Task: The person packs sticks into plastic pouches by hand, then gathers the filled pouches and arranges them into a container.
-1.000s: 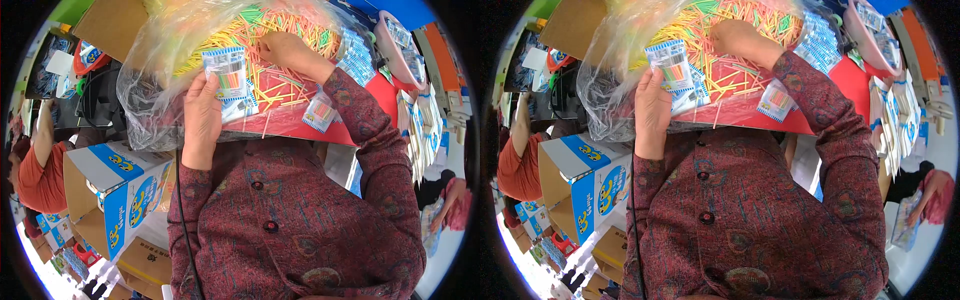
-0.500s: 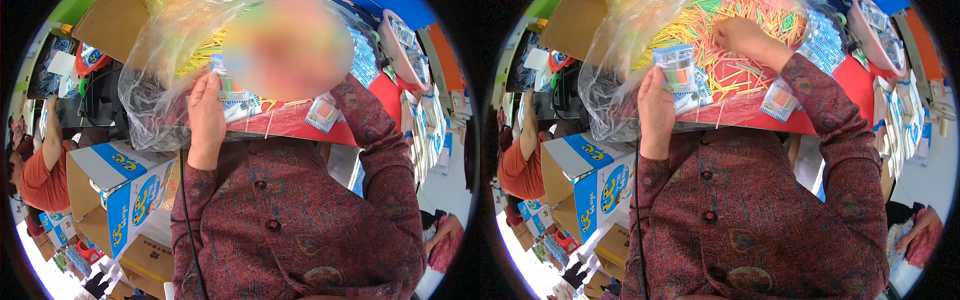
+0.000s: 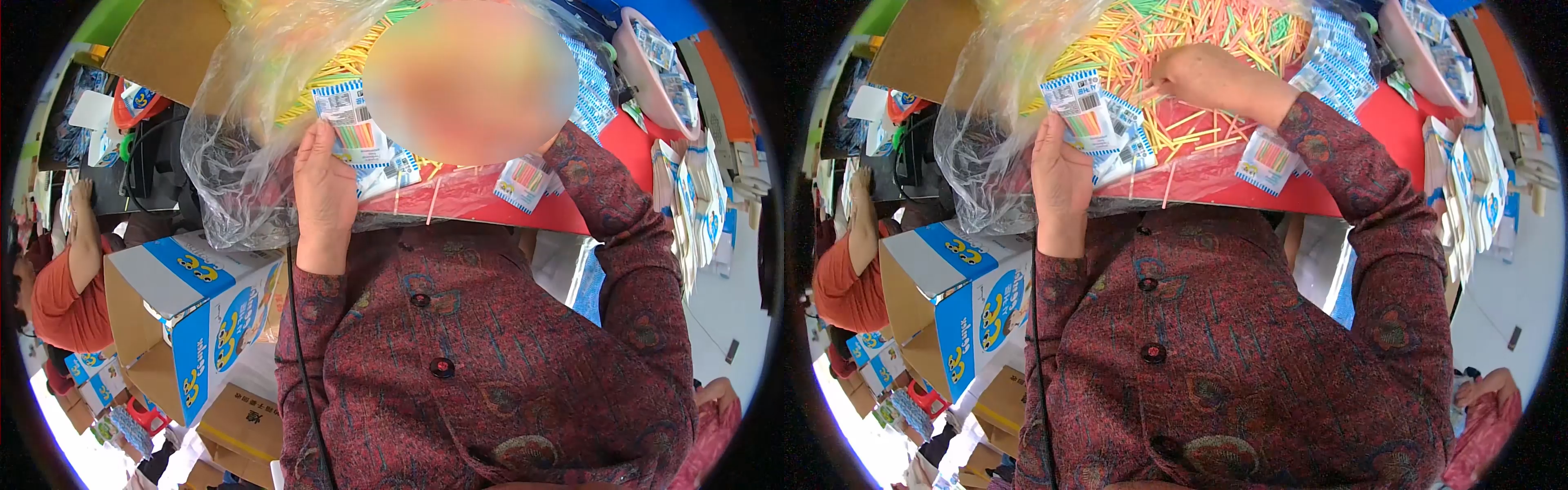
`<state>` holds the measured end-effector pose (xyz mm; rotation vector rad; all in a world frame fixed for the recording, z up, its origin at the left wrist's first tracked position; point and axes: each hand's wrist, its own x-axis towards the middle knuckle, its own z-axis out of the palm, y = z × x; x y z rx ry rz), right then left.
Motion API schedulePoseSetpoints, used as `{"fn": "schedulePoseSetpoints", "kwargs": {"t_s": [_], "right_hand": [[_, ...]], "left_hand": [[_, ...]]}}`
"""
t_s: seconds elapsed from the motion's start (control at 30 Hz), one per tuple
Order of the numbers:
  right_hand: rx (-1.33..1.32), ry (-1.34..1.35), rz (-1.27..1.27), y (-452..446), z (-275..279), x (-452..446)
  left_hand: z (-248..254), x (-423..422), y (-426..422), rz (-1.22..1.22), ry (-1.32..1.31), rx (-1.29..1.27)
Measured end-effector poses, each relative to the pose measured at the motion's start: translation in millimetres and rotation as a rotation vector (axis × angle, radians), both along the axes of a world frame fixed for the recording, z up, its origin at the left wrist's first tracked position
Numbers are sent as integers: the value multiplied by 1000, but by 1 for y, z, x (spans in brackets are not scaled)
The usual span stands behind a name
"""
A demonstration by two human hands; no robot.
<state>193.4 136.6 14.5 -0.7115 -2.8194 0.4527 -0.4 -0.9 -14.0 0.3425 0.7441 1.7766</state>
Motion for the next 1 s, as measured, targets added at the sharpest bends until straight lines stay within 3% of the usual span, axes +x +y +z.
{"fn": "schedulePoseSetpoints", "kwargs": {"t_s": [0.13,0.27,0.33,0.5,0.6,1.0], "right_hand": [[-98,4,-143,7,17,8],[-296,236,-211,4,45,8],[-7,330,12,-7,66,3],[-229,365,-77,-33,97,-4],[-5,315,18,-34,101,-4],[15,459,55,-47,81,-19]], "left_hand": [[4,5,-1,-14,34,17],[2,3,-4,-33,132,44],[2,2,-6,-43,172,50],[6,5,-8,-25,364,23],[6,6,-9,-28,412,4],[18,11,-11,-77,539,4]]}}
